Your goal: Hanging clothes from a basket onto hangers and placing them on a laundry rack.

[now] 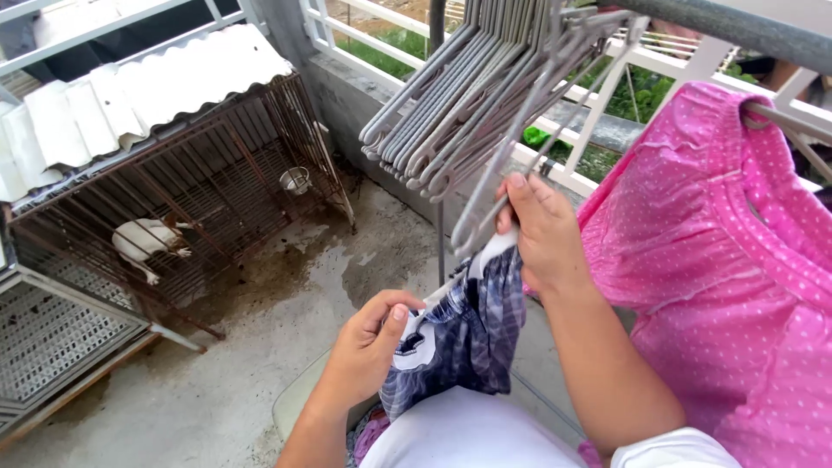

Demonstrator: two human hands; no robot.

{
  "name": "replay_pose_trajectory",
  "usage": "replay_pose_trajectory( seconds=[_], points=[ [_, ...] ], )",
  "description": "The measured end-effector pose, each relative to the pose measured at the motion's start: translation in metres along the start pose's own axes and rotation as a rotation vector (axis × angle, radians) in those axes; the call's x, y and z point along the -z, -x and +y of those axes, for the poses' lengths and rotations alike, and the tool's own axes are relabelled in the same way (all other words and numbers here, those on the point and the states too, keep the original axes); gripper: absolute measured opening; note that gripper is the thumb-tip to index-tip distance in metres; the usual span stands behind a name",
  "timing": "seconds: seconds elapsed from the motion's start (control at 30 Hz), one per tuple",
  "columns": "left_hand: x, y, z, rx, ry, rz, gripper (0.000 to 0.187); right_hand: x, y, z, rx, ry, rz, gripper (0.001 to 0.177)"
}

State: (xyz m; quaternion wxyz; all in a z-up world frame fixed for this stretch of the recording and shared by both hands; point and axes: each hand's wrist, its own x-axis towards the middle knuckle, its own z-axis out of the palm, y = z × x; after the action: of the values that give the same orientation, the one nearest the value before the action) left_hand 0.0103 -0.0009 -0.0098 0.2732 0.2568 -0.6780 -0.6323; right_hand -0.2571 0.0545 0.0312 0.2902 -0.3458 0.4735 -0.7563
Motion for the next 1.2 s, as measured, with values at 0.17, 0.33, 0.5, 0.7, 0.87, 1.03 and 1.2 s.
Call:
replay_pose_trajectory(
  seconds=[0.17,0.33,0.5,0.7,0.87,1.03,1.2],
  points=[
    [0.011,0.011,-0.014,-0.057,0.014,-0.15,0.031,0.016,0.058,0.02,-0.08,0.242,0.091,0.029],
    [-0.003,0.012,0.016,-0.354,-0.165,-0.221,0.036,0.033,0.132,0.048,-0.104,0.46,0.084,0.029],
    [-0.028,0.011,0.024,-0.032,-0.432,-0.33,0.048,0.028,0.212,0.052,-0.207,0.625,0.147,0.026],
    [-0.06,0.024,-0.009,-0.153,-0.2,-0.667,0.032,0.039,0.28,0.036,-0.316,0.884,0.053,0.022],
    [-0.077,0.04,-0.037,-0.121,-0.117,-0.687,0.031,0.039,0.314,-0.007,0.072,0.996,0.036,0.018],
    [-0.072,0.055,-0.03,-0.057,-0.102,-0.425,0.048,0.076,0.371,-0.044,-0.084,1.136,0.17,0.026],
    [-0.079,0.084,-0.027,-0.384,0.161,-0.263,0.049,0.137,0.456,-0.055,-0.255,1.429,0.075,0.044]
  ],
)
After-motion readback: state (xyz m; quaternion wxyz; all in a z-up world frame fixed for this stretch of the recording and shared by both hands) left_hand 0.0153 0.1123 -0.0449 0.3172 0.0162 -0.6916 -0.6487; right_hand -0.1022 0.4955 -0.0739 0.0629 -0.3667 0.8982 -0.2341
